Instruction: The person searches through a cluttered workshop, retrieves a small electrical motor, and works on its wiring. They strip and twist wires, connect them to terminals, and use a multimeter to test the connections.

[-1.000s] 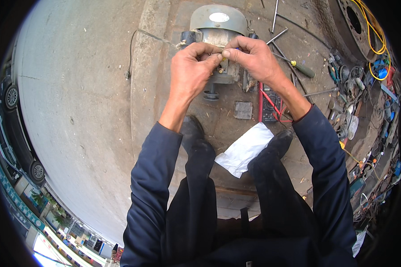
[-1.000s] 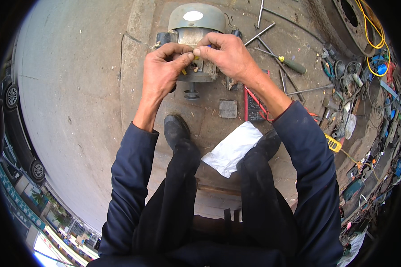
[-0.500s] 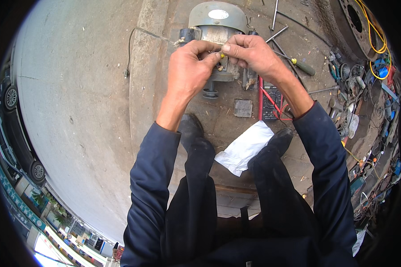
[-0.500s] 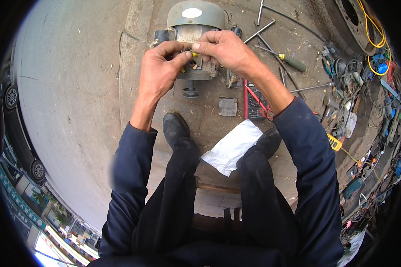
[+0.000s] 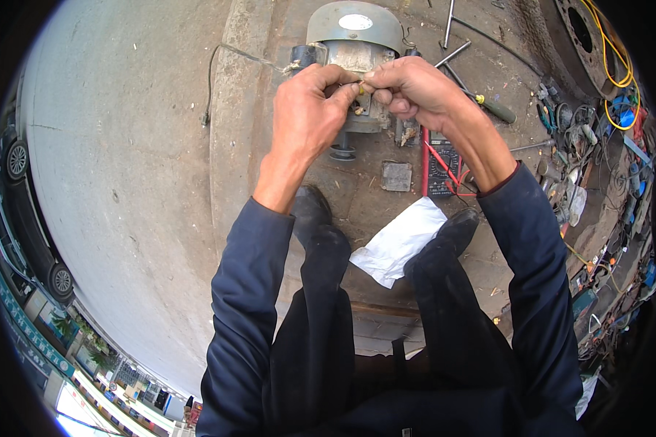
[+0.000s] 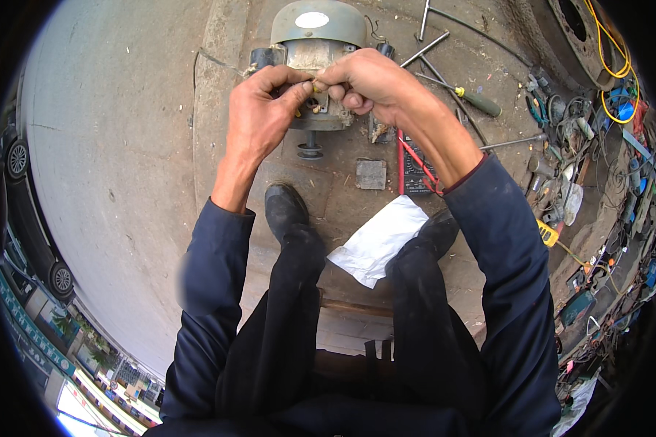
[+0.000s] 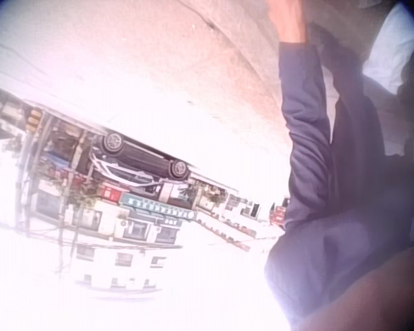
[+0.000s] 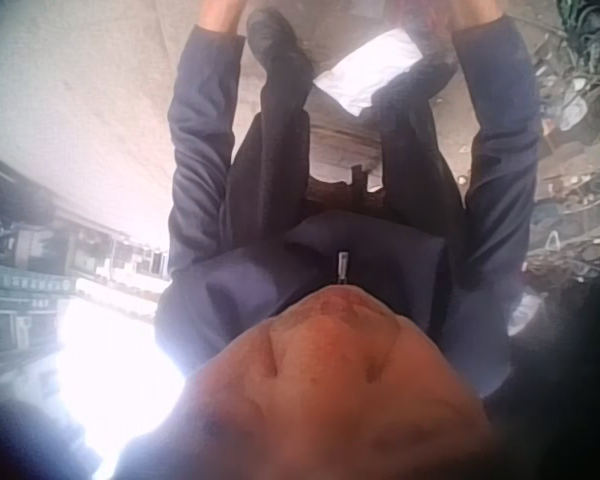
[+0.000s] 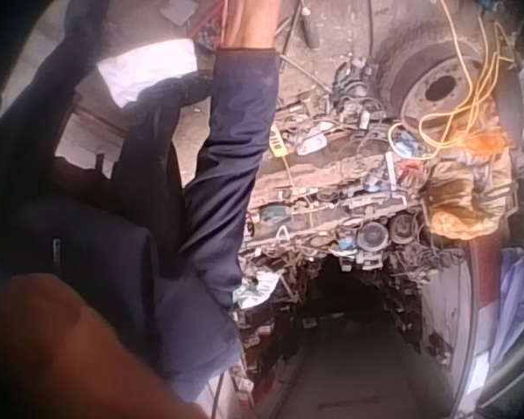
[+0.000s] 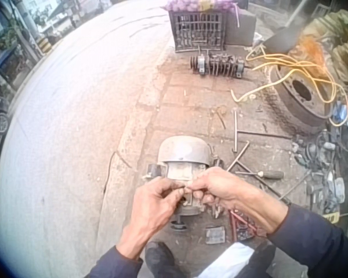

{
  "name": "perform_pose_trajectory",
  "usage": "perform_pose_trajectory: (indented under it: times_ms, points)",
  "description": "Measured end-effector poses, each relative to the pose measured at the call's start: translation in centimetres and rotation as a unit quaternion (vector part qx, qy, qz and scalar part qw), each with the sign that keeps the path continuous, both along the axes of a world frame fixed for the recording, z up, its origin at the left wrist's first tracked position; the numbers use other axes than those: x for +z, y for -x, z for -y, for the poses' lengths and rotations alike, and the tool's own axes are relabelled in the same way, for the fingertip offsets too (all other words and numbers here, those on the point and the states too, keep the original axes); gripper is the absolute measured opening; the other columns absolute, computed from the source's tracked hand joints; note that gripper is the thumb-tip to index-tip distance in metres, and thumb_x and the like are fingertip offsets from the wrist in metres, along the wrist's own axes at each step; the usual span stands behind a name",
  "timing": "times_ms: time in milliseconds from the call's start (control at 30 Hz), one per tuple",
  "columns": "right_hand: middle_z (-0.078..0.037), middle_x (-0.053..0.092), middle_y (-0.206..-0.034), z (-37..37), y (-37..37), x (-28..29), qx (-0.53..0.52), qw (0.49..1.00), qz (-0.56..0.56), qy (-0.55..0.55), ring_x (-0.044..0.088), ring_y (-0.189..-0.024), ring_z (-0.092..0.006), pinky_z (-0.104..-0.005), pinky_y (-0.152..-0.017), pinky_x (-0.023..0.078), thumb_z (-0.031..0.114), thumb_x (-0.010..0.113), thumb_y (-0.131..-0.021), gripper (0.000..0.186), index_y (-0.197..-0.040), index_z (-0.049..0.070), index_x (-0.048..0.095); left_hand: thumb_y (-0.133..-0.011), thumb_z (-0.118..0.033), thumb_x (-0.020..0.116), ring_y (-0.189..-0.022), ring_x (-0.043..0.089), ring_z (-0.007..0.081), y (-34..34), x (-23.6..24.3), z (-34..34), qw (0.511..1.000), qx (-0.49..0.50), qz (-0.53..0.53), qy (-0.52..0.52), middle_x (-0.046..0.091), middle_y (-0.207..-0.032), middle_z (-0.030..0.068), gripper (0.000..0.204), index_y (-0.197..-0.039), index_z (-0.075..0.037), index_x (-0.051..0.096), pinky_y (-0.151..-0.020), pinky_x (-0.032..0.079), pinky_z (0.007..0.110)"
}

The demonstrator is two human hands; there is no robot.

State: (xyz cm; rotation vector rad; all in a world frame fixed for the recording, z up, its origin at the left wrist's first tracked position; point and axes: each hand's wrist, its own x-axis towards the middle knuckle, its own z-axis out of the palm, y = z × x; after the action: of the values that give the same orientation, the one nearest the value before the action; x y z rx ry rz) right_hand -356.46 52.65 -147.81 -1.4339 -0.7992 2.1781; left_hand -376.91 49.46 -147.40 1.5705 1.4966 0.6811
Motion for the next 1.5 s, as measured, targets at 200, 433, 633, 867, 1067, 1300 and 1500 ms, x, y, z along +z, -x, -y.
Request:
perform_pose_trajectory:
  times_ms: [200,433,633,867,1067,1300,1500]
  points:
    - [0.002,0.055,-0.066,0.0,0.5,0.0,0.010,0.997,0.045,-0.056,0.042,-0.052,-0.0060,-0.0258,-0.045,0.025,0.016,0.067,-0.098,0.020,-0.090,-0.001,0.072,-0.101,-0.009,0.069,-0.069,0.060,0.0074,1.1,0.6,-0.6,0.997,-0.014,0.057,0.053,0.073,-0.087,0.0023,0.020,-0.116,0.000,0.077,-0.064,0.052,0.025]
    - [0.002,0.055,-0.066,0.0,0.5,-0.2,0.017,0.998,0.039,-0.055,0.042,-0.051,-0.0066,-0.0264,-0.046,0.026,0.016,0.067,-0.098,0.019,-0.089,0.000,0.072,-0.104,-0.003,0.057,-0.067,0.058,0.0067,1.8,2.3,0.2,0.983,0.033,0.118,0.133,0.072,-0.091,0.0039,0.029,-0.130,0.002,0.070,-0.063,0.051,0.023]
    - [0.005,0.053,-0.067,0.0,0.7,0.0,0.035,0.997,0.045,-0.059,0.040,-0.052,-0.0035,-0.0224,-0.046,0.026,0.020,0.067,-0.102,0.023,-0.085,0.006,0.066,-0.105,-0.004,0.056,-0.067,0.059,0.0069,2.4,2.5,0.6,0.988,0.065,0.105,0.096,0.074,-0.093,0.0061,0.030,-0.132,0.002,0.067,-0.063,0.051,0.023]
    - [0.005,0.054,-0.067,0.0,0.8,-0.1,0.036,0.996,0.046,-0.062,0.040,-0.051,-0.0034,-0.0220,-0.046,0.026,0.020,0.067,-0.103,0.023,-0.085,0.005,0.066,-0.104,-0.007,0.059,-0.079,0.065,0.0096,3.4,2.7,0.4,0.984,0.119,0.105,0.078,0.075,-0.091,0.0071,0.025,-0.124,0.003,0.070,-0.068,0.054,0.027]
    - [0.001,0.057,-0.067,0.0,0.6,-0.5,0.022,0.997,0.032,-0.068,0.043,-0.051,-0.0062,-0.0256,-0.045,0.026,0.017,0.069,-0.098,0.020,-0.086,0.001,0.070,-0.100,-0.007,0.066,-0.082,0.068,0.0122,3.2,1.9,0.0,0.986,0.137,0.091,0.012,0.076,-0.097,0.0092,0.021,-0.117,0.003,0.074,-0.073,0.055,0.029]
    - [0.001,0.057,-0.066,0.0,0.5,-0.7,0.022,0.997,0.028,-0.074,0.042,-0.050,-0.0060,-0.0254,-0.045,0.026,0.017,0.069,-0.098,0.020,-0.085,0.002,0.070,-0.090,-0.006,0.078,-0.075,0.057,0.0106,0.8,1.4,-0.1,0.998,0.012,-0.014,-0.064,0.063,-0.090,0.0041,0.022,-0.112,-0.004,0.080,-0.070,0.051,0.028]
    - [0.001,0.058,-0.066,0.0,0.5,-0.7,0.024,0.996,0.026,-0.083,0.044,-0.051,-0.0064,-0.0254,-0.045,0.028,0.018,0.069,-0.098,0.021,-0.085,0.002,0.070,-0.085,-0.009,0.079,-0.078,0.063,0.0235,0.6,1.3,-0.6,0.998,-0.007,-0.049,-0.033,0.064,-0.088,0.0107,0.018,-0.103,-0.005,0.082,-0.072,0.053,0.036]
